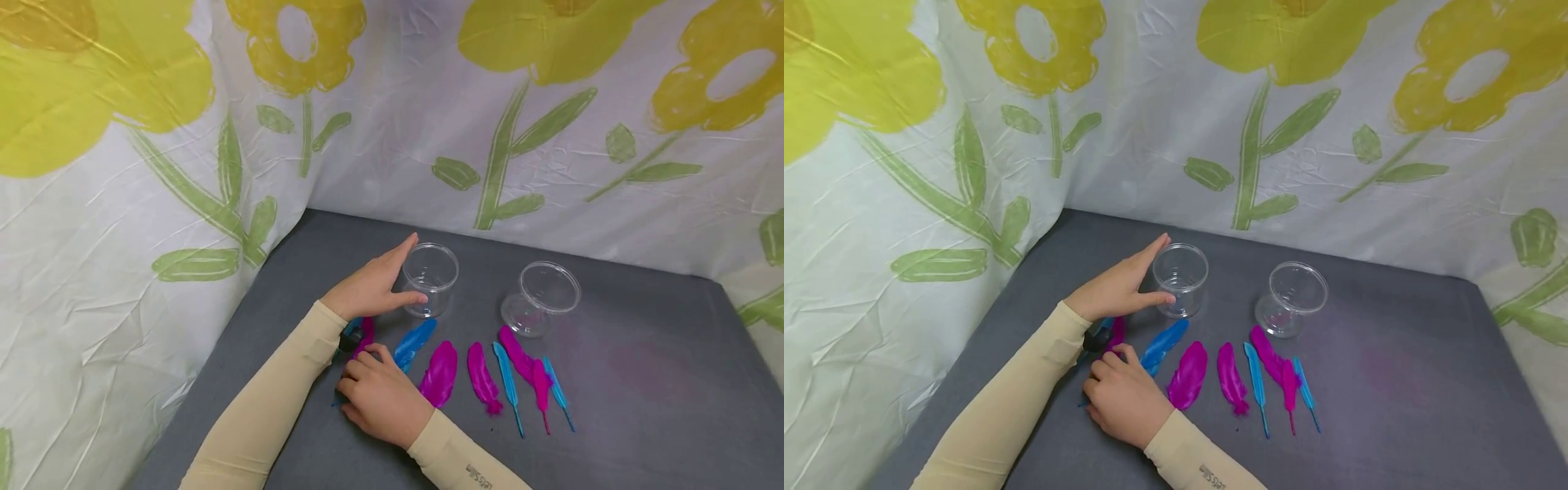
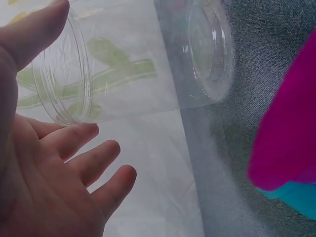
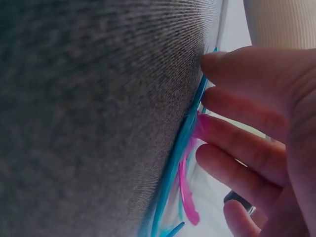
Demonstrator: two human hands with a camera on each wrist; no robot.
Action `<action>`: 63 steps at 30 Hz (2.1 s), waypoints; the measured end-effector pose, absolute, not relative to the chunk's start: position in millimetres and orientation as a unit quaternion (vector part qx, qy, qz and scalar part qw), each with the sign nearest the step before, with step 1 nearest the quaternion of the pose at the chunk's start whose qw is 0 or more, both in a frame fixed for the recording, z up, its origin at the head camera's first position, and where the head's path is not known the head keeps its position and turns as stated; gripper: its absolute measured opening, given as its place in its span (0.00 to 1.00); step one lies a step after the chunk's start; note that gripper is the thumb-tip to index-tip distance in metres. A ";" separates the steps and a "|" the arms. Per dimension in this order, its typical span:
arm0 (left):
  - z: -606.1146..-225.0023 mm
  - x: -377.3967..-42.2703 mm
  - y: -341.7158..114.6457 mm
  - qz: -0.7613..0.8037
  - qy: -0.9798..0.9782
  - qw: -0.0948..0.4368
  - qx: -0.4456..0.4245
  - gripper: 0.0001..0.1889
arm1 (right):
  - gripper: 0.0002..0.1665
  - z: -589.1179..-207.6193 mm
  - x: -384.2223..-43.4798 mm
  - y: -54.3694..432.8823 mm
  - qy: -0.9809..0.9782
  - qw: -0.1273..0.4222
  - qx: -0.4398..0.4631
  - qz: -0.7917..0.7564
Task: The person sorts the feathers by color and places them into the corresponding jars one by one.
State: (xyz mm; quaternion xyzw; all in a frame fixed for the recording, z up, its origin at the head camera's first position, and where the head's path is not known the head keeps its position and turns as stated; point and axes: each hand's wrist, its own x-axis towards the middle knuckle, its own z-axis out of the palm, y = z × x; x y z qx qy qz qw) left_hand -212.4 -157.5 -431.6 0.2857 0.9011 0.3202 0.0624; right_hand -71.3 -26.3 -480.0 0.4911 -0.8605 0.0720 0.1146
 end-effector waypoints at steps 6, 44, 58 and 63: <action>-432.4 -211.1 -156.8 0.317 0.903 0.060 0.284 0.59 | 0.02 -478.6 -70.1 -35.5 -0.859 0.140 0.490 0.044; -438.1 -212.3 -154.7 0.303 0.914 0.061 0.265 0.57 | 0.07 -472.9 -74.0 -26.8 -0.841 0.119 0.525 0.054; -439.2 -212.4 -154.8 0.314 0.908 0.060 0.270 0.57 | 0.10 -456.3 -88.3 -0.4 -0.848 0.077 0.509 0.127; -439.2 -211.8 -155.8 0.322 0.905 0.063 0.270 0.57 | 0.11 -445.4 -96.4 15.0 -0.851 0.080 0.489 0.172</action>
